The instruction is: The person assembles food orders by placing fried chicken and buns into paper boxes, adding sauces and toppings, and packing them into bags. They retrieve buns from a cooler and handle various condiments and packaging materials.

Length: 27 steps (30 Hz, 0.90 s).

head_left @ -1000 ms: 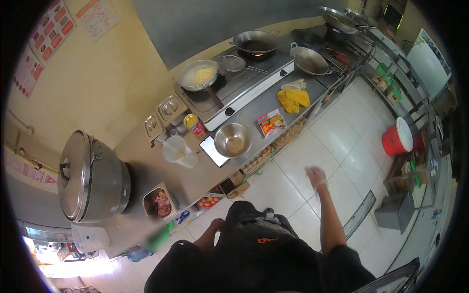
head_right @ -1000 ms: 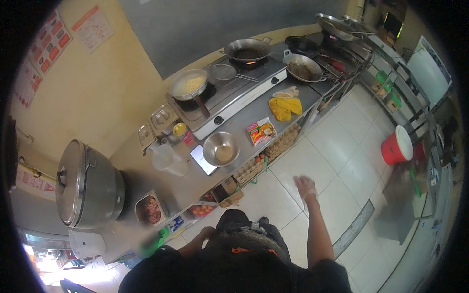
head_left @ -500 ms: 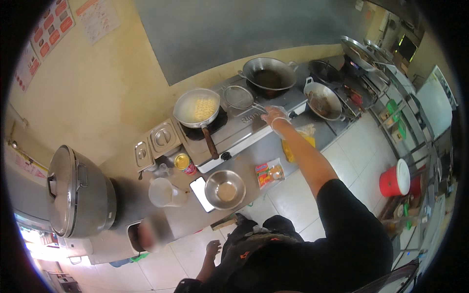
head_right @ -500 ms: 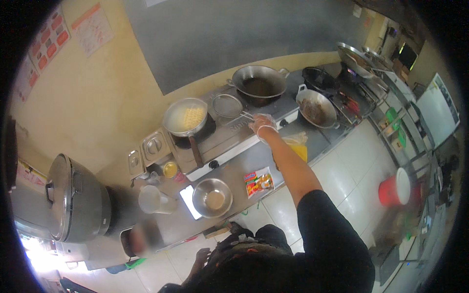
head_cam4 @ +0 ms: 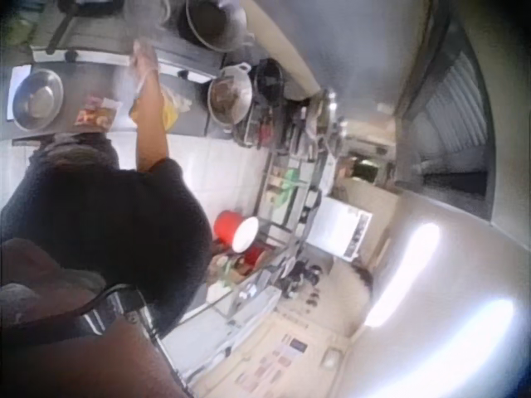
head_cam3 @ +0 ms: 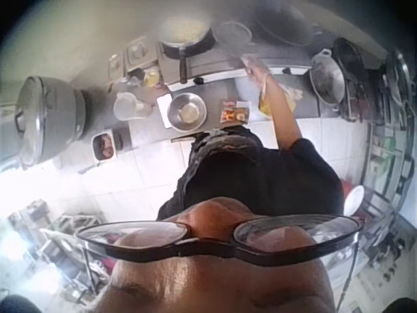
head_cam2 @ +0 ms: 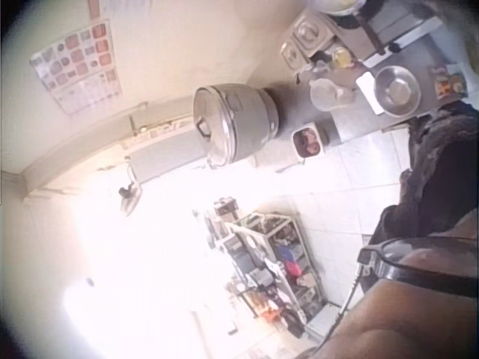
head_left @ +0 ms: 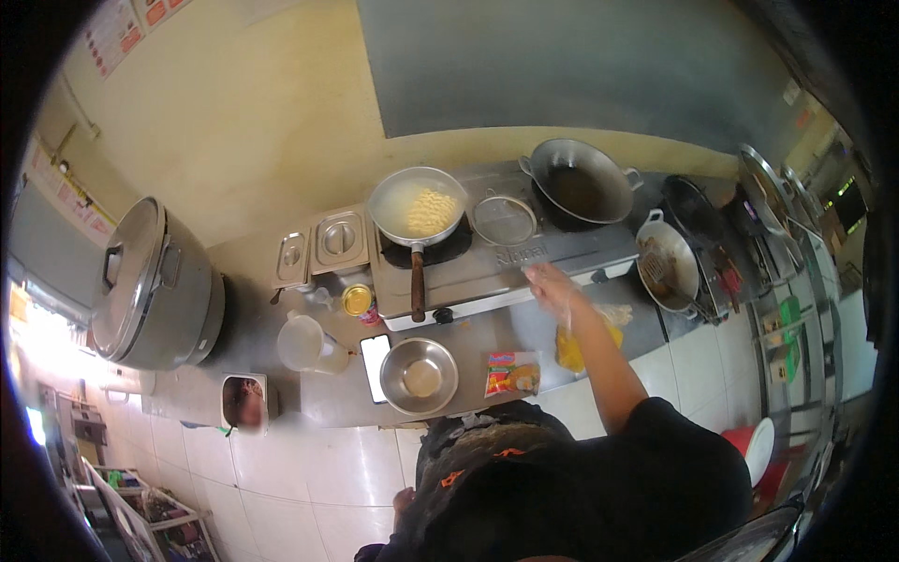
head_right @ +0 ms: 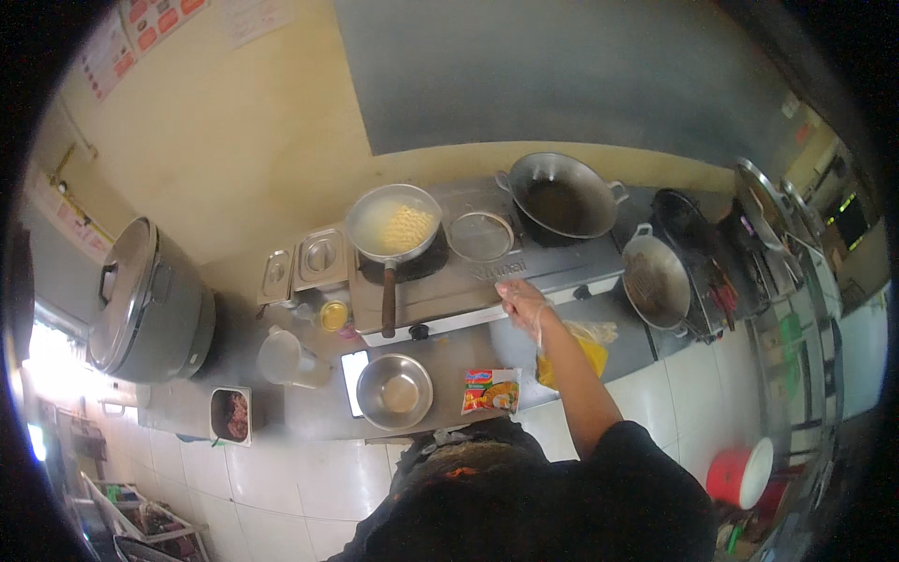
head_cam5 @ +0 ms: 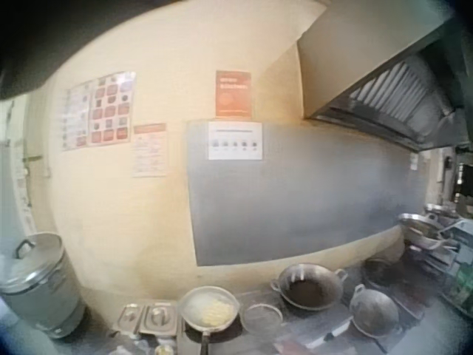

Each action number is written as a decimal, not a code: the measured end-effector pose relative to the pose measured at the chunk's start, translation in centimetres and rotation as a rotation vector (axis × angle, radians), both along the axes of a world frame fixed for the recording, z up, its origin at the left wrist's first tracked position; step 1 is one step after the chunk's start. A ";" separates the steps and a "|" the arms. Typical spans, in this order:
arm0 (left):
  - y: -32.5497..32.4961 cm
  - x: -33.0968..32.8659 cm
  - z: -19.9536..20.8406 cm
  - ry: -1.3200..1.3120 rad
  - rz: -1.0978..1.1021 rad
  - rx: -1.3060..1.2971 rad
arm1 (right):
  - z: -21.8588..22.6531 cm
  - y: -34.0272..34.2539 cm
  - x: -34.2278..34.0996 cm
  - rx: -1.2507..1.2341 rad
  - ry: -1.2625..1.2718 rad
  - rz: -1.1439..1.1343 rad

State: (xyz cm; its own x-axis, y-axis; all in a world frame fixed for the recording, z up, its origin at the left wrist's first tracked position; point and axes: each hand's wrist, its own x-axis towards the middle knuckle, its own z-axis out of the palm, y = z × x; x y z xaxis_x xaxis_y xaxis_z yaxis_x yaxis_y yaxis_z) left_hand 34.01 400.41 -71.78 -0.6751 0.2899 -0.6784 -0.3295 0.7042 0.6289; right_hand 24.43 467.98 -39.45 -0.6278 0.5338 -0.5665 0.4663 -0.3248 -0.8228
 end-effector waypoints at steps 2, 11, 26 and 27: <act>1.8 2.3 -1.2 0.125 -0.216 -0.040 | -0.6 -0.9 -0.3 -0.098 0.193 -0.051; 5.6 0.4 -1.9 -0.182 0.696 0.339 | 13.2 -3.6 -1.9 0.219 0.341 -0.086; -0.8 -2.8 -2.8 -0.288 0.697 0.241 | 20.6 -1.7 -19.5 1.613 -0.518 0.911; -2.0 -2.3 -4.0 -0.238 0.561 0.236 | 20.4 -1.5 -19.8 1.642 -0.579 0.937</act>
State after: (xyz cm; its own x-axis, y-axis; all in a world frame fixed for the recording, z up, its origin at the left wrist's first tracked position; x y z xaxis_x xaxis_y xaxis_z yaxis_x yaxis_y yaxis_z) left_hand 31.72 398.43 -75.80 -0.6065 0.0962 -0.7893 -0.7563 0.2366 0.6100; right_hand 4.64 466.51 -19.06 -0.9282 0.3342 -0.1635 0.2852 0.9213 0.2643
